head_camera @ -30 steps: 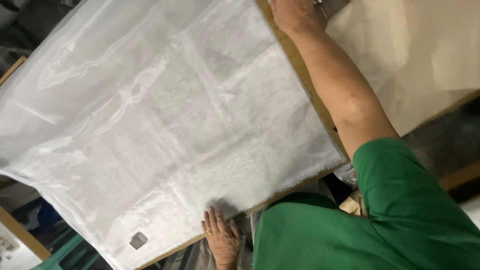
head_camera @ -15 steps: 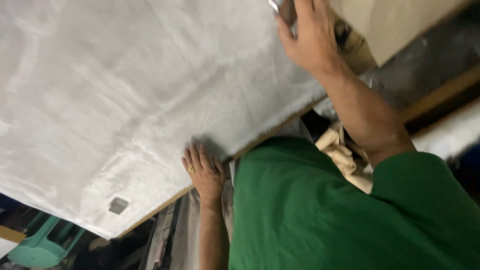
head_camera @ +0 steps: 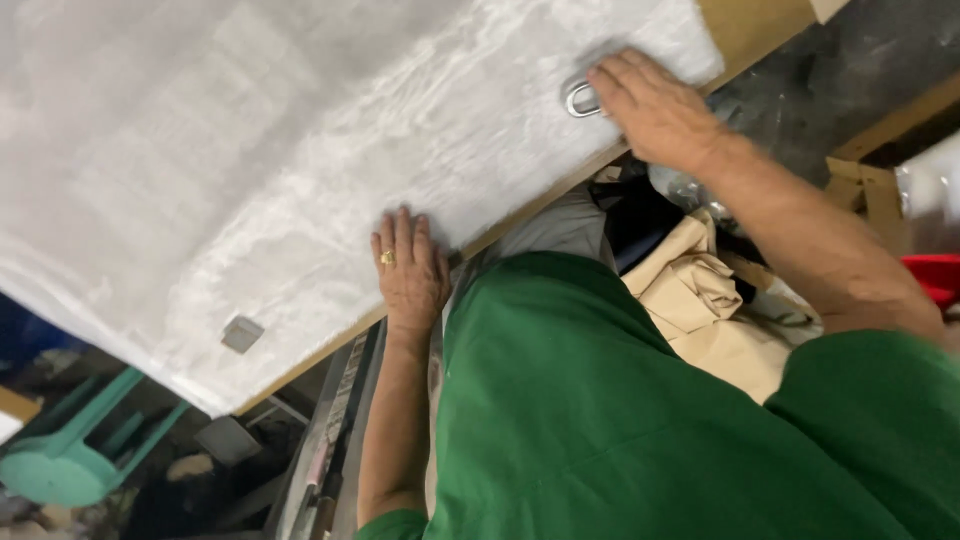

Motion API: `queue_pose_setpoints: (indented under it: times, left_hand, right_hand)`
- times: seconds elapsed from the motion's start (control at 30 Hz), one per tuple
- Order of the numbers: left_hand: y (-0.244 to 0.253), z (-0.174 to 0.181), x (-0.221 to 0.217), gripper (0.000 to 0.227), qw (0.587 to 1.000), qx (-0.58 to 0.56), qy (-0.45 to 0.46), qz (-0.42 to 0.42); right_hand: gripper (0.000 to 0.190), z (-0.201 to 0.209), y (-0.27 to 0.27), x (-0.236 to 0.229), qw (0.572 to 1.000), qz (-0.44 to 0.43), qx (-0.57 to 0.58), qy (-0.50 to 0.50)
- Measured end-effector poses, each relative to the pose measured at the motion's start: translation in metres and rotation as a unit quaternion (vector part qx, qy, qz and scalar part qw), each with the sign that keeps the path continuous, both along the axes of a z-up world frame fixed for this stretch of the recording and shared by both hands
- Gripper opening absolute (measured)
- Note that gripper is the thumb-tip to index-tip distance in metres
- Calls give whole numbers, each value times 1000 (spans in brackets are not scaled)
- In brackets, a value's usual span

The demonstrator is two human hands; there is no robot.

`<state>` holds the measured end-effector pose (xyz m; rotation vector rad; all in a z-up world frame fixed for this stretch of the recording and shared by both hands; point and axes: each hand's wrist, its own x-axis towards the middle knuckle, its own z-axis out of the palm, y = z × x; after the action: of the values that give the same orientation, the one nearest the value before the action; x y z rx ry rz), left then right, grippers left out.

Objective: The person smooths a large white fabric on a table, places a beige paper pattern on top, and secures it with padlocks. They then use shears to cut the fabric along the pattern's edge.

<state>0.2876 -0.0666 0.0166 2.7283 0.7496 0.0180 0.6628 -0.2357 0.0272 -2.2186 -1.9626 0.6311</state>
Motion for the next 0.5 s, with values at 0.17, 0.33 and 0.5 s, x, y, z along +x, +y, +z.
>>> queue_pose_setpoints:
  times: [0.17, 0.33, 0.5]
  left_hand:
    - [-6, 0, -9, 47, 999, -9, 3, 36]
    - [-14, 5, 0, 45, 997, 11, -13, 73]
    - [-3, -24, 34, 53, 987, 106, -68, 99]
  right_hand:
    - [45, 11, 13, 9, 992, 65, 108, 0]
    - [64, 26, 28, -6, 999, -9, -36, 9]
    - [62, -28, 84, -47, 987, 33, 153, -37]
